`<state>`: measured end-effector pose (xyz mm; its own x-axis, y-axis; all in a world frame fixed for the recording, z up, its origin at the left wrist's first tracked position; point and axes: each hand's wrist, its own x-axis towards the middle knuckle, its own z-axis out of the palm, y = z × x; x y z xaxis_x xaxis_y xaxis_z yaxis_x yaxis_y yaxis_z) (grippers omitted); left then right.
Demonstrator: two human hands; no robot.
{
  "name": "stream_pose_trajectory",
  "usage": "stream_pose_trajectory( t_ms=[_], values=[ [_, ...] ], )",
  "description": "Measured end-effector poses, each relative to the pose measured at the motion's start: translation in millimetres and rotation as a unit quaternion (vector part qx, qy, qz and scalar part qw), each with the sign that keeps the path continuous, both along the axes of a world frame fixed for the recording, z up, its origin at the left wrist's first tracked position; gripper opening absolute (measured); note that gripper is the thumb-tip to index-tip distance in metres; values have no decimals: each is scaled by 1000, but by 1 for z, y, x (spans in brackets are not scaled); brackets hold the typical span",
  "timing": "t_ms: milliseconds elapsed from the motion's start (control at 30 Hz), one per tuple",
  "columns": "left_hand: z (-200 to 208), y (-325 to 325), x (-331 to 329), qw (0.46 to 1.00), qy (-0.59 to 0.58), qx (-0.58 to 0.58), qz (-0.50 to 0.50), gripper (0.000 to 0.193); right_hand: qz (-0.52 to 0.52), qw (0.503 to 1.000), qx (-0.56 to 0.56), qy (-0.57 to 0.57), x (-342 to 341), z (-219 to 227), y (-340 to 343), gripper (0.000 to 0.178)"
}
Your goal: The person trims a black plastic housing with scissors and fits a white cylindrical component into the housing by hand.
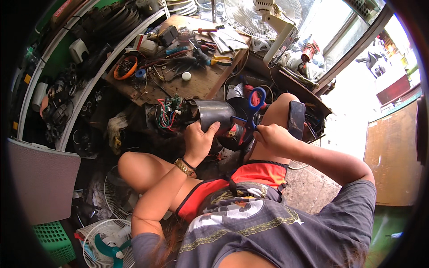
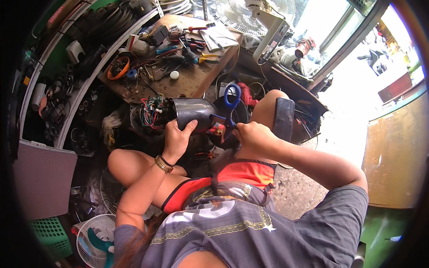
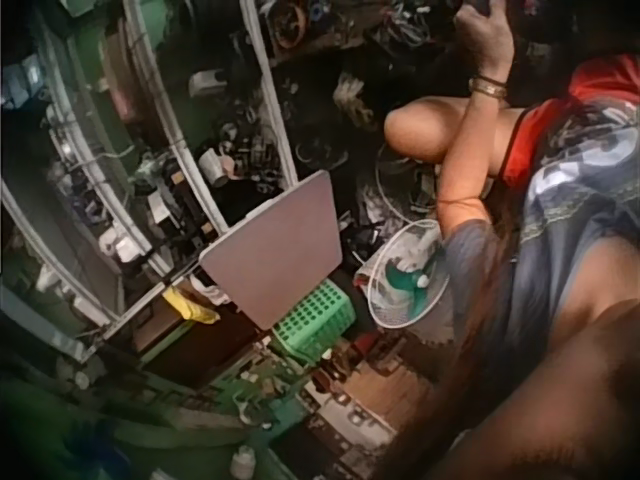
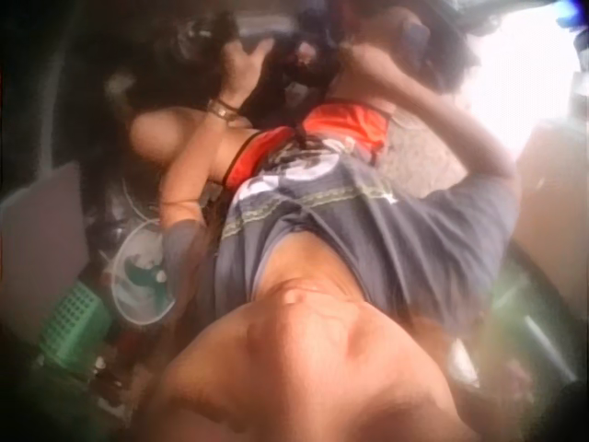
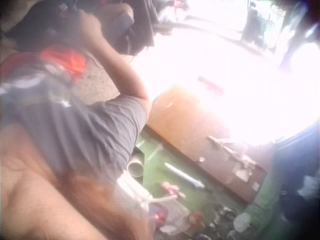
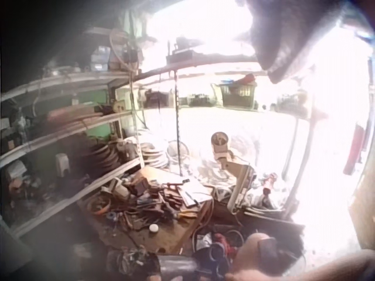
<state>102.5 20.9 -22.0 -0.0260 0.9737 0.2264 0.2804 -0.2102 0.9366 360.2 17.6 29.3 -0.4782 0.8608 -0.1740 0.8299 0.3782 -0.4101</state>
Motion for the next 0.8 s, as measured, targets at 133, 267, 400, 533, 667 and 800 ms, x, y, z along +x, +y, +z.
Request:
stream_pose_trajectory(
  t_ms=[133, 267, 400, 533, 667, 800],
  values=[
    [4, 6, -3, 999, 39, -1, -23, 30, 10, 999, -7, -29, -4, 9, 17, 27],
    [7, 7, -10, 992, 114, 24, -53, 33, 33, 999, 25, -9, -9, -2, 32, 30],
    [12, 14, -14, 986, 136, 36, -94, 32, 35, 987, 124, -92, -18, -12, 29, 27],
    [-3, 13, -5, 992, 93, 63, -59, 29, 62, 980, 141, -123, -33, -2, 19, 26],
    [-8, 10, 5, 990, 97, 93, -28, 27, -37, 994, 36, -96, -33, -4, 27, 23],
    [-13, 9, 3, 989, 107, 100, -20, 27, -91, 994, -52, -31, -36, -10, 22, 32]
  ],
)
